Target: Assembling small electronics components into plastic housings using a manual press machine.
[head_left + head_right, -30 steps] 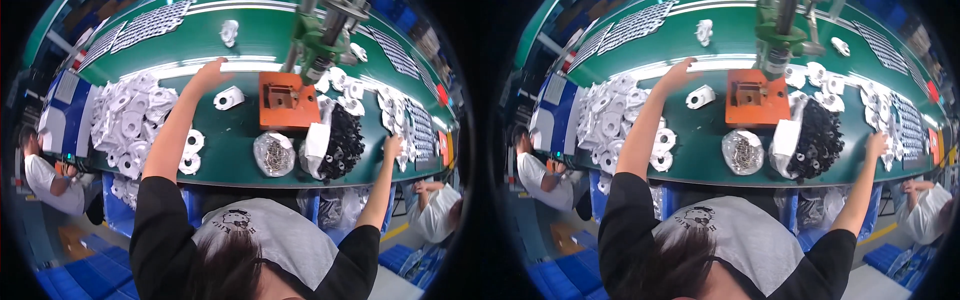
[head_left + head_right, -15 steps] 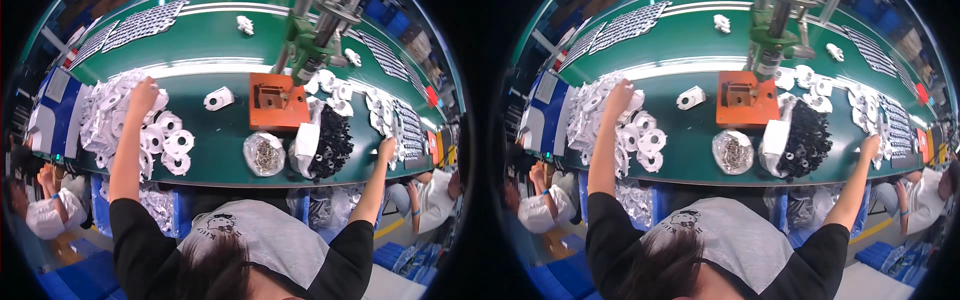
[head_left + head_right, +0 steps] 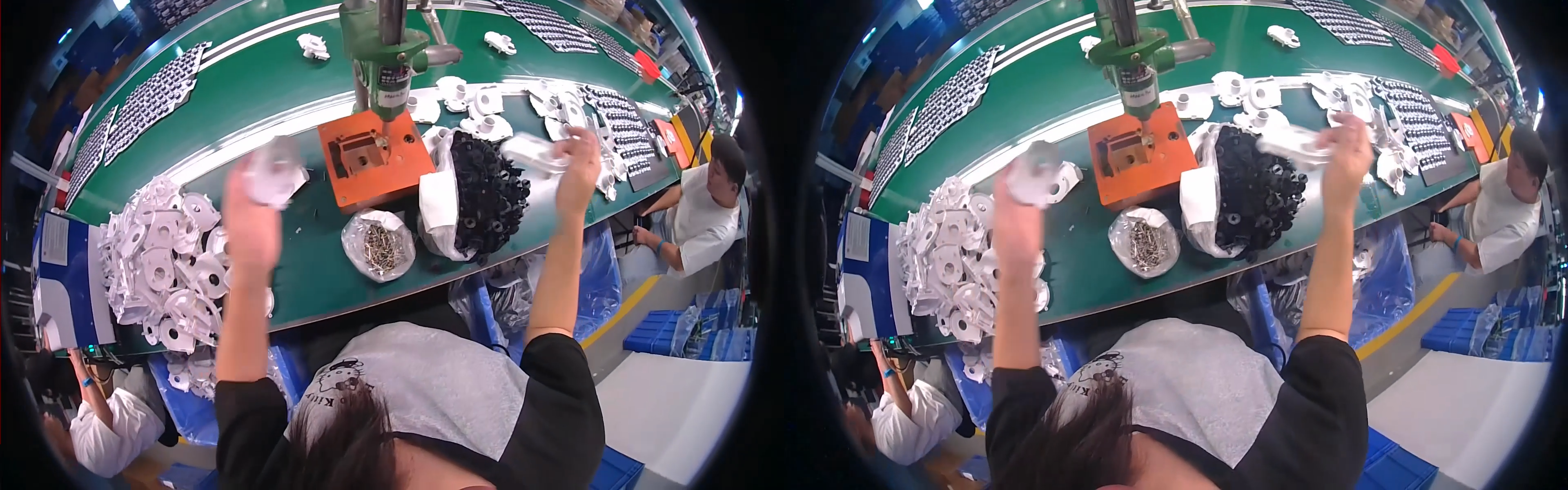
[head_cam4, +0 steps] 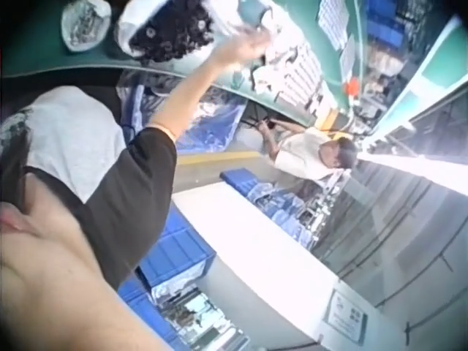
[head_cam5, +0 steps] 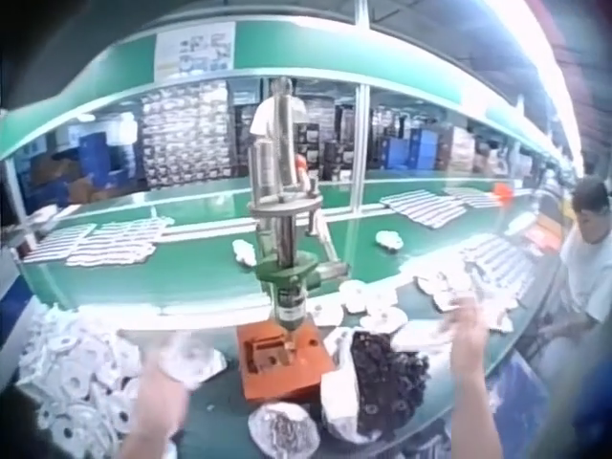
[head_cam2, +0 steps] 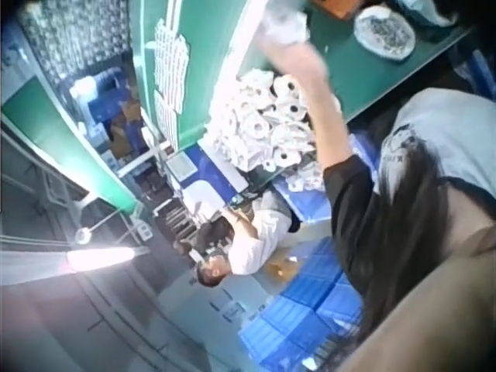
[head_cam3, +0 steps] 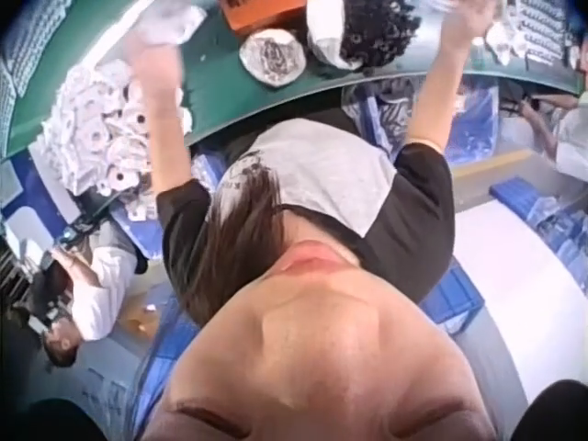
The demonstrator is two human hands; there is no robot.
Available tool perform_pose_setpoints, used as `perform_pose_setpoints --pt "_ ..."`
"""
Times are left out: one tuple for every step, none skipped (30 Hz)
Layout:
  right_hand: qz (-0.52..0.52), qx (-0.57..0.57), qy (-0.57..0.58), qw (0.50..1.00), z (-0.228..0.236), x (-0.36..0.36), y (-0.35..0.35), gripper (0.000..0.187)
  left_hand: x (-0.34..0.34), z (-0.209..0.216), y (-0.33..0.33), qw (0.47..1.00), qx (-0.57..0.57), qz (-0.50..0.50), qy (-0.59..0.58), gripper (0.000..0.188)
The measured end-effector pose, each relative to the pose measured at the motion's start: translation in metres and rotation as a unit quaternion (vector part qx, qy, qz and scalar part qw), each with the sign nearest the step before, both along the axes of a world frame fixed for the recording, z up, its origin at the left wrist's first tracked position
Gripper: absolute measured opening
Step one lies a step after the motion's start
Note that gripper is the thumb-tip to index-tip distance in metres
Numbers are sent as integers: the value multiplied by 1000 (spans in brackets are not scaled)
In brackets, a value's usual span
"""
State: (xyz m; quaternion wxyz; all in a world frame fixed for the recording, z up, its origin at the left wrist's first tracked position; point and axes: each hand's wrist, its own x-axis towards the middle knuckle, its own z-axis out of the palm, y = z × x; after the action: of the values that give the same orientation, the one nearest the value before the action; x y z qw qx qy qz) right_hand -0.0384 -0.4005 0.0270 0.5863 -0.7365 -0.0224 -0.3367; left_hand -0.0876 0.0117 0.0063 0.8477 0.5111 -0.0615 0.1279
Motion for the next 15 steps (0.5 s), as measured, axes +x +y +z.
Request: perform_pose_setpoints --pt "111 65 35 991 6 -6 26 38 -6 -4 -30 1000 -20 -15 -15 46" --pt "207 62 66 974 9 -7 46 46 -18 0 -57 998 40 -20 -41 44" --pt "289 41 92 952 16 -11 71 53 -26 -2 -75 981 167 33 -88 45" --pt "337 41 161 927 22 -17 89 57 -29 2 -84 937 305 57 -161 46" --pt "386 93 127 909 20 -19 106 36 -30 6 -91 907 355 65 -217 46" --pt "391 105 146 903 18 -20 117 34 -30 3 -99 912 331 31 -239 46" --pt "398 117 164 895 17 -21 128 32 -33 3 -105 912 330 18 -243 46" --pt "378 179 186 889 19 -24 143 30 -38 -4 -111 926 302 -7 -226 49" --pt "351 241 206 881 22 -28 151 28 -39 -7 -117 917 317 11 -241 52" --pt "354 232 206 882 16 -26 150 36 -40 -10 -120 908 332 28 -255 55" --pt "336 215 182 899 12 -26 155 31 -38 -14 -119 905 335 34 -260 61" --pt "316 197 158 915 8 -27 161 27 -39 -15 -119 905 336 32 -259 61" --pt "356 249 179 883 2 -27 164 22 -41 -17 -120 908 333 30 -252 63" --pt "355 251 179 883 1 -28 166 22 -43 -18 -120 911 330 28 -246 65" --pt "358 264 191 875 1 -28 169 21 -44 -21 -118 912 336 36 -231 65"
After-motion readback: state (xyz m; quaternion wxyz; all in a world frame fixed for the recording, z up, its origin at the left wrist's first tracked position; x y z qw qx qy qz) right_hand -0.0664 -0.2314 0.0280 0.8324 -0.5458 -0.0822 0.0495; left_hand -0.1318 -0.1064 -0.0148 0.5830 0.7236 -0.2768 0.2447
